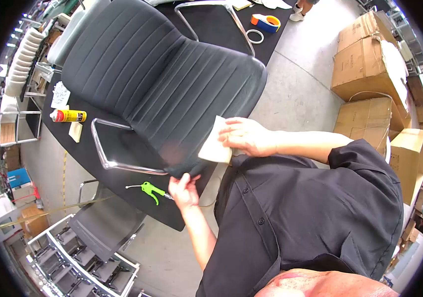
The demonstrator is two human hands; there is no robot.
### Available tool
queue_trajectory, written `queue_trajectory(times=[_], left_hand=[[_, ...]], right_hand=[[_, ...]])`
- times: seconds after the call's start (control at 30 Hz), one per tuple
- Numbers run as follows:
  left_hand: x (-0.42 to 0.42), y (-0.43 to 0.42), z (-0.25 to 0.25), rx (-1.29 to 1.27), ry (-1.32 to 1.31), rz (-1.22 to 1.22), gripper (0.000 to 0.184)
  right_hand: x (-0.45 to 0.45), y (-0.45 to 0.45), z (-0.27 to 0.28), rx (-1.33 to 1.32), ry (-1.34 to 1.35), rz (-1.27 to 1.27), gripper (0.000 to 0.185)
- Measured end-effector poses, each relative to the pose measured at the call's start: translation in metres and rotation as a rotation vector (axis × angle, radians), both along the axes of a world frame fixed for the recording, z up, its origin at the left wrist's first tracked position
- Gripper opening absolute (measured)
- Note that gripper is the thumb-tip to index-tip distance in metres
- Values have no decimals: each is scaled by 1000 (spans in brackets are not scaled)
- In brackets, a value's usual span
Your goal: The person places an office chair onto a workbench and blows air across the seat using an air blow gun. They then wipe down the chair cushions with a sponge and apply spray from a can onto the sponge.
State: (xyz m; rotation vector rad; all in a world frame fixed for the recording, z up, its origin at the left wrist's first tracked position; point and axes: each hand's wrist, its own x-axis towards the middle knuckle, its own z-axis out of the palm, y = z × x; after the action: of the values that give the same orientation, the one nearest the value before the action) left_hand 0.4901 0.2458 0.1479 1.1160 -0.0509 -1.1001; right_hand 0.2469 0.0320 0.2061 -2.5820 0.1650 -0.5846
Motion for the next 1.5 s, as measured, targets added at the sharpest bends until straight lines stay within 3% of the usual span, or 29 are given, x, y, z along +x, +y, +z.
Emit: queue_trajectory(times=[0.1,0.17,0.23,0.37,0.43,0.47,0.57,0.63,0.7,0.77,0.87,0.97,1.1,1.17,1.2,1.23,1.3,1.33,1.4,1.47,1.5], left_hand=[[53,15,8,30,-201,155,22],[93,20,7,118,-313,265,17],[130,16,-9,141,-235,502,18],[120,-12,12,190,-428,725,18],[101,-14,1,174,-465,597,23],[65,-28,27,208,-328,568,25],[-3,-34,2,225,-130,292,45],[-43,-39,-5,88,93,113,53],[-68,-49,14,14,116,87,56],[-64,-49,9,105,25,115,62],[-53,-44,5,235,-48,251,58],[-34,-42,22,339,-148,470,60],[25,-15,24,446,-144,821,69],[39,-1,34,457,-263,843,74],[34,-6,48,599,-290,974,80],[31,9,49,491,-290,979,84],[8,0,67,590,-374,1036,82],[-7,-7,73,599,-375,1065,82],[-36,-24,80,787,-542,1210,72],[-65,-21,67,933,-660,1131,62],[-84,-42,72,816,-640,1100,60]], right_hand=[[-3,0,28,180,-114,-131,35],[-21,-14,57,376,-112,-321,28],[-44,-30,70,659,-63,-479,16],[-73,-51,77,849,-228,-557,14],[-81,-59,74,995,-345,-565,17],[-83,-61,76,1060,-400,-519,20],[-83,-69,83,1201,-488,-522,21],[-77,-81,89,1195,-510,-534,21],[-71,-102,96,1180,-548,-529,23],[-61,-134,94,1154,-559,-509,24],[-52,-187,94,1084,-578,-375,25],[-52,-237,92,1043,-619,-408,26],[-50,-304,98,1048,-678,-442,30],[-55,-348,90,1035,-645,-307,37],[-48,-361,92,1051,-626,-254,37],[-37,-371,96,1065,-603,-198,37],[-2,-371,106,1036,-591,-217,33],[24,-365,107,1079,-653,-91,32],[55,-368,110,1033,-518,-37,29],[82,-373,108,1039,-399,47,23],[97,-377,103,1044,-348,149,19]])
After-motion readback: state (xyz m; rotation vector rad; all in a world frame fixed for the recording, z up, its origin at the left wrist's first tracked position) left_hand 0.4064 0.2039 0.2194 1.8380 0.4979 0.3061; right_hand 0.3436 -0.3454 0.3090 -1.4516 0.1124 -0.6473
